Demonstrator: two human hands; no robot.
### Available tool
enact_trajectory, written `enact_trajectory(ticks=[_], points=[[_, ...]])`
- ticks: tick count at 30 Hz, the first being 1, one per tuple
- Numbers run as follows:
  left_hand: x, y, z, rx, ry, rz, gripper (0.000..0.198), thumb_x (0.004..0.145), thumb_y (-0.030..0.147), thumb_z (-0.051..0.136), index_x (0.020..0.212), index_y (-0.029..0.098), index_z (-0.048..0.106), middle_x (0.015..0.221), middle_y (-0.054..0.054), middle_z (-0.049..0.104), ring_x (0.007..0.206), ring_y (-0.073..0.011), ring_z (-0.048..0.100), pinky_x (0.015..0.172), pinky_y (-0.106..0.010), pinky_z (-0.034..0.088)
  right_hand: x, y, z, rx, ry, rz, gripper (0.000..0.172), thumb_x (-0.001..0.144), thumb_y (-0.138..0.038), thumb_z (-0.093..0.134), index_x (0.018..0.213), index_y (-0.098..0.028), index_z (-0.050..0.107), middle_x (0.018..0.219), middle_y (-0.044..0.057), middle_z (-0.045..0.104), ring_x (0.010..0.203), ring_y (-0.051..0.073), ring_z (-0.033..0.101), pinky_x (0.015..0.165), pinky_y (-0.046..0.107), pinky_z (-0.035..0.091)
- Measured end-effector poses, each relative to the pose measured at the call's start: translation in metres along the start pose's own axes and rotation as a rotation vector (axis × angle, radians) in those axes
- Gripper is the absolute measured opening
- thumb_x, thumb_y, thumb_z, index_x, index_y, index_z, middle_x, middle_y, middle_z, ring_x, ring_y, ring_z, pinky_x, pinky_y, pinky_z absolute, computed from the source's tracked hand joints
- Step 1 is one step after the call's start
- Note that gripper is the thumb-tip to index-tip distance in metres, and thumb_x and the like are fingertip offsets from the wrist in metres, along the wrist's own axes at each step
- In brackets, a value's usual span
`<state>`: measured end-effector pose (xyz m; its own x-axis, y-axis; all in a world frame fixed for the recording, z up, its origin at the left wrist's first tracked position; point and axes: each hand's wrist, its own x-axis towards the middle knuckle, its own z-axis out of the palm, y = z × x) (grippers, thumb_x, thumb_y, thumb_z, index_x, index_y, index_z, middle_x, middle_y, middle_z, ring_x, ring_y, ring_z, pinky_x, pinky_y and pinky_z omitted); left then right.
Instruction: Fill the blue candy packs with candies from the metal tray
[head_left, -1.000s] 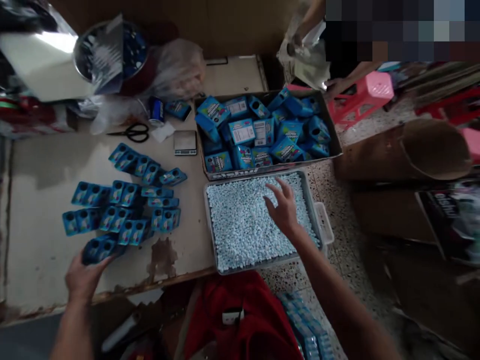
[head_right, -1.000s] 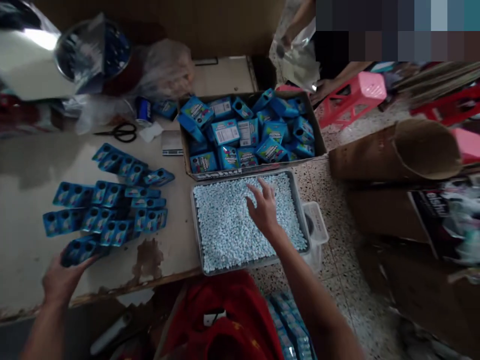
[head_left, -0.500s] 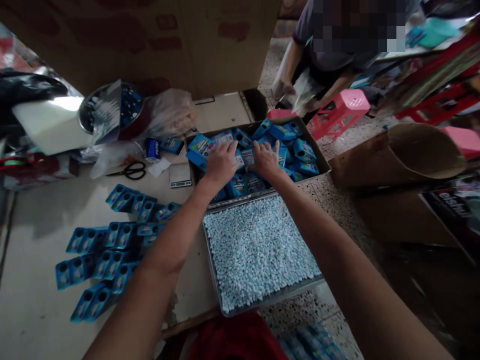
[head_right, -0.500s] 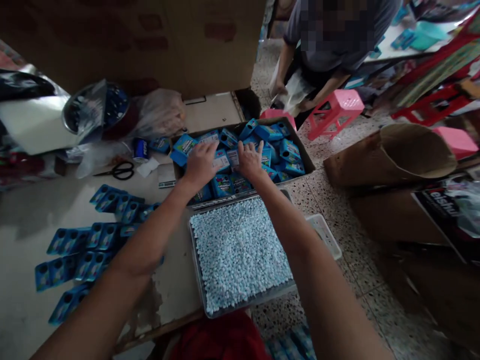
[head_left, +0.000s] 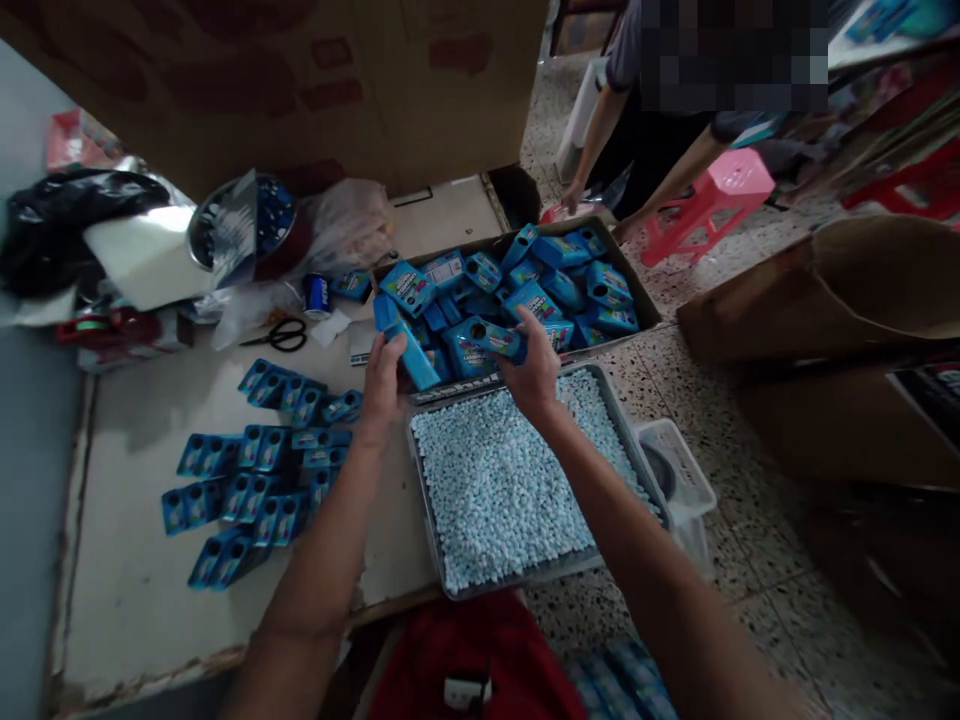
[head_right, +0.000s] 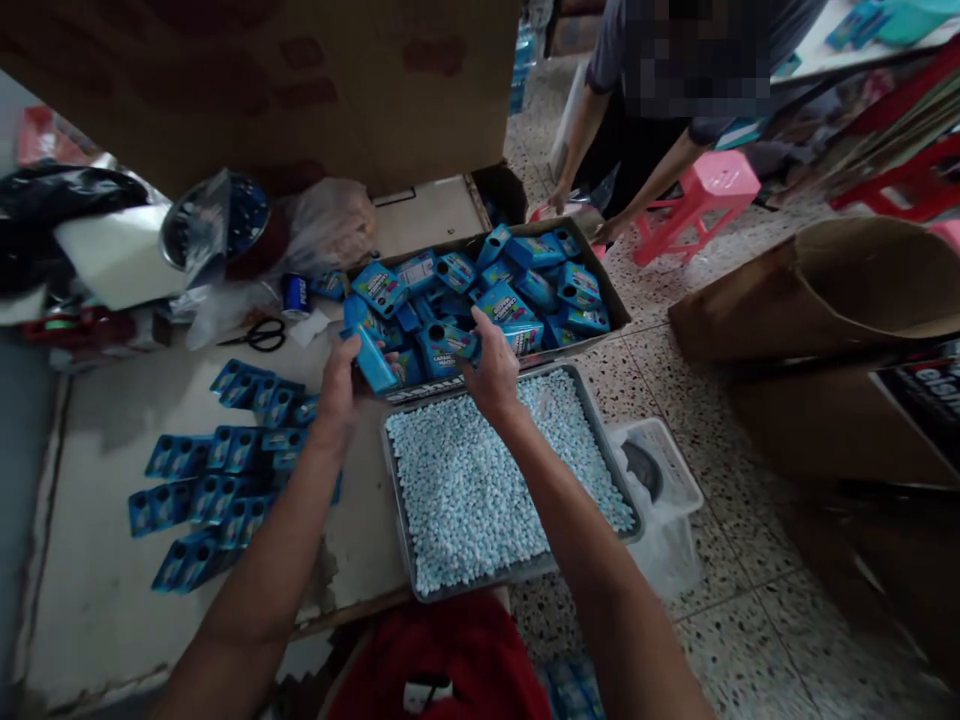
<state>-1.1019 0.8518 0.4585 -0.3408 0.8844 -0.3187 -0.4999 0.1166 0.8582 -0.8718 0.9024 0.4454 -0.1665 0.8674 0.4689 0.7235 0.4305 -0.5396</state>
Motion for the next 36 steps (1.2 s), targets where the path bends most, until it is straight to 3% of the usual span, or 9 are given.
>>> enact_trajectory(ticks=[4, 8, 11, 19, 23, 25, 27, 31, 36], points=[[-0.042, -0.007, 0.013, -0.243, -0.006, -0.194, 0.053, 0.079, 0.063, 0.083, 0.107, 0.021, 0.066, 0.084, -0.002, 0.072, 0.085, -0.0226, 0.078, 0.084, -0.037, 0.066, -0.042, -0.014, -0.02, 0.094, 0.124, -0.039, 0.03, 0.097, -0.037, 0.071, 0.124, -0.024, 0.064, 0.116, 0.01, 0.072, 0.112, 0.027, 0.07, 0.1, 0.045, 0.06], [-0.073, -0.017, 0.023, -0.365, 0.003, -0.373, 0.047, 0.086, 0.061, 0.077, 0.1, 0.018, 0.067, 0.08, -0.004, 0.072, 0.084, -0.0244, 0.077, 0.085, -0.04, 0.066, -0.079, -0.024, -0.04, 0.132, 0.203, -0.037, 0.033, 0.094, -0.041, 0.076, 0.118, -0.023, 0.063, 0.108, 0.009, 0.073, 0.102, 0.026, 0.072, 0.094, 0.046, 0.063], [-0.092, -0.033, 0.026, -0.451, 0.007, -0.469, 0.045, 0.092, 0.06, 0.069, 0.107, 0.017, 0.069, 0.079, -0.005, 0.073, 0.081, -0.0246, 0.076, 0.087, -0.043, 0.066, -0.103, -0.025, -0.05, 0.135, 0.206, -0.022, 0.036, 0.096, -0.044, 0.073, 0.122, -0.024, 0.061, 0.111, 0.011, 0.074, 0.104, 0.027, 0.074, 0.094, 0.046, 0.064], [-0.122, -0.078, 0.032, -0.555, 0.027, -0.735, 0.032, 0.099, 0.047, 0.06, 0.104, 0.016, 0.07, 0.084, -0.007, 0.077, 0.077, -0.0241, 0.075, 0.092, -0.049, 0.065, -0.144, -0.03, -0.059, 0.203, -0.019, 0.02, 0.042, 0.103, -0.041, 0.063, 0.141, -0.025, 0.058, 0.13, 0.013, 0.074, 0.119, 0.027, 0.073, 0.102, 0.045, 0.063], [-0.129, -0.096, 0.039, -0.495, 0.147, -0.636, 0.028, 0.093, 0.046, 0.069, 0.093, 0.018, 0.07, 0.082, -0.005, 0.077, 0.092, -0.0279, 0.077, 0.095, -0.047, 0.065, -0.16, -0.045, -0.068, 0.266, -0.314, 0.022, 0.051, 0.106, -0.042, 0.048, 0.154, -0.025, 0.044, 0.151, 0.016, 0.061, 0.141, 0.028, 0.06, 0.117, 0.051, 0.054], [-0.135, -0.106, 0.042, -0.445, 0.18, -0.55, 0.033, 0.089, 0.052, 0.074, 0.093, 0.019, 0.07, 0.087, -0.005, 0.079, 0.101, -0.0295, 0.077, 0.096, -0.045, 0.064, -0.166, -0.049, -0.07, 0.307, -0.406, 0.063, 0.064, 0.101, -0.048, 0.056, 0.157, -0.023, 0.037, 0.156, 0.019, 0.054, 0.147, 0.032, 0.055, 0.119, 0.054, 0.051], [-0.141, -0.117, 0.042, -0.39, 0.18, -0.51, 0.043, 0.087, 0.061, 0.077, 0.096, 0.019, 0.071, 0.095, -0.006, 0.08, 0.107, -0.0303, 0.077, 0.096, -0.043, 0.065, -0.167, -0.049, -0.068, 0.281, -0.442, 0.19, 0.074, 0.091, -0.056, 0.068, 0.15, -0.02, 0.041, 0.145, 0.021, 0.061, 0.135, 0.036, 0.063, 0.112, 0.056, 0.055], [-0.145, -0.129, 0.032, -0.341, 0.206, -0.555, 0.057, 0.084, 0.072, 0.077, 0.098, 0.018, 0.07, 0.098, -0.009, 0.081, 0.113, -0.0312, 0.076, 0.098, -0.043, 0.065, -0.159, -0.044, -0.061, 0.123, -0.514, 0.477, 0.069, 0.081, -0.061, 0.075, 0.131, -0.02, 0.052, 0.111, 0.014, 0.074, 0.101, 0.035, 0.074, 0.093, 0.051, 0.059], [-0.138, -0.129, 0.023, -0.34, 0.22, -0.559, 0.045, 0.088, 0.062, 0.079, 0.091, 0.018, 0.069, 0.09, -0.008, 0.08, 0.117, -0.0315, 0.074, 0.1, -0.042, 0.065, -0.141, -0.057, -0.054, 0.115, -0.685, 0.473, 0.083, 0.081, -0.067, 0.075, 0.143, -0.02, 0.045, 0.128, 0.019, 0.073, 0.116, 0.037, 0.074, 0.094, 0.046, 0.058]])
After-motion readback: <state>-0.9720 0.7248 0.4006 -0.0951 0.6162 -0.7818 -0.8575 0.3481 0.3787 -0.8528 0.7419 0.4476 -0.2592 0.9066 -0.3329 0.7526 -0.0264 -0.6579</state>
